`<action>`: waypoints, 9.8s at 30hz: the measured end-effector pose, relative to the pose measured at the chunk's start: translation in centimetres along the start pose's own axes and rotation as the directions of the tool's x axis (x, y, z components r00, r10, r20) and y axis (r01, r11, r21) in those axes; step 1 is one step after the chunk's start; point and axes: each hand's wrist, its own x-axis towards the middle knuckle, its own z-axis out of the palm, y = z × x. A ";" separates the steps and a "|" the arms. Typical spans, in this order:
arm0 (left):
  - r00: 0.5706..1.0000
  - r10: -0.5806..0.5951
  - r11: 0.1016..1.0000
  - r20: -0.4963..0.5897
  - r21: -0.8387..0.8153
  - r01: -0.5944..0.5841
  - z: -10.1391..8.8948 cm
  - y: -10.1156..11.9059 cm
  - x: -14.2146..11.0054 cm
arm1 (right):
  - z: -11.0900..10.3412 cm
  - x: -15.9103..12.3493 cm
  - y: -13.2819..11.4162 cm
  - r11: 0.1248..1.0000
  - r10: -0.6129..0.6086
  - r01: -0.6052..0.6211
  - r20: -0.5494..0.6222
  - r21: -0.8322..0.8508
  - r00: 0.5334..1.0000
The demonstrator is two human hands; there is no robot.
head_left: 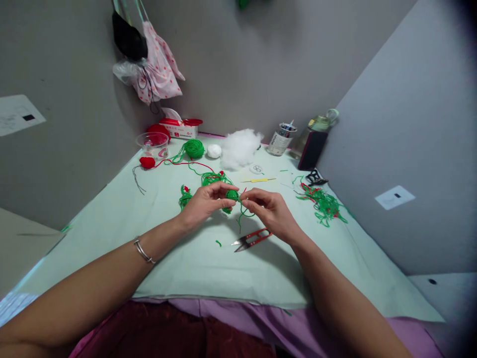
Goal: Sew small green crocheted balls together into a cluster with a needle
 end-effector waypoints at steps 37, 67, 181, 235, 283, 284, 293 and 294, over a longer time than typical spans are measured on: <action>0.997 -0.043 0.957 0.068 0.291 0.022 1.1 -0.4 -0.5 | 0.1 0.0 0.3 0.959 -0.101 0.099 0.007 -0.267 0.995; 0.976 0.009 0.957 0.216 0.282 -0.071 0.5 0.6 -0.5 | 1.4 0.1 -0.1 0.979 -0.204 0.200 -0.142 -0.041 0.969; 0.963 -0.103 0.925 0.251 0.379 0.000 0.8 -1.4 -0.1 | 0.4 0.0 -0.9 0.993 -0.115 0.113 -0.135 -0.026 0.984; 0.912 -0.295 0.944 0.285 -0.062 0.325 0.1 -1.1 0.4 | -1.9 3.7 4.2 0.490 0.476 -0.207 -0.061 0.847 0.877; 0.953 -0.253 0.954 0.169 -0.118 0.274 -0.4 -0.7 0.2 | -7.1 1.3 3.6 0.894 0.219 -0.144 0.134 -0.424 0.967; 0.952 -0.250 0.954 0.175 -0.126 0.274 -0.4 -0.5 0.2 | -6.7 0.9 2.9 0.911 0.244 -0.109 0.309 -0.397 0.919; 0.953 -0.233 0.947 0.196 -0.178 0.268 -1.0 -0.4 0.5 | -2.7 -0.3 1.4 0.842 0.206 0.198 0.638 -0.502 0.742; 0.953 -0.230 0.946 0.197 -0.183 0.266 -1.0 -0.5 0.5 | -3.1 -0.2 1.4 0.866 0.175 0.199 0.653 -0.458 0.737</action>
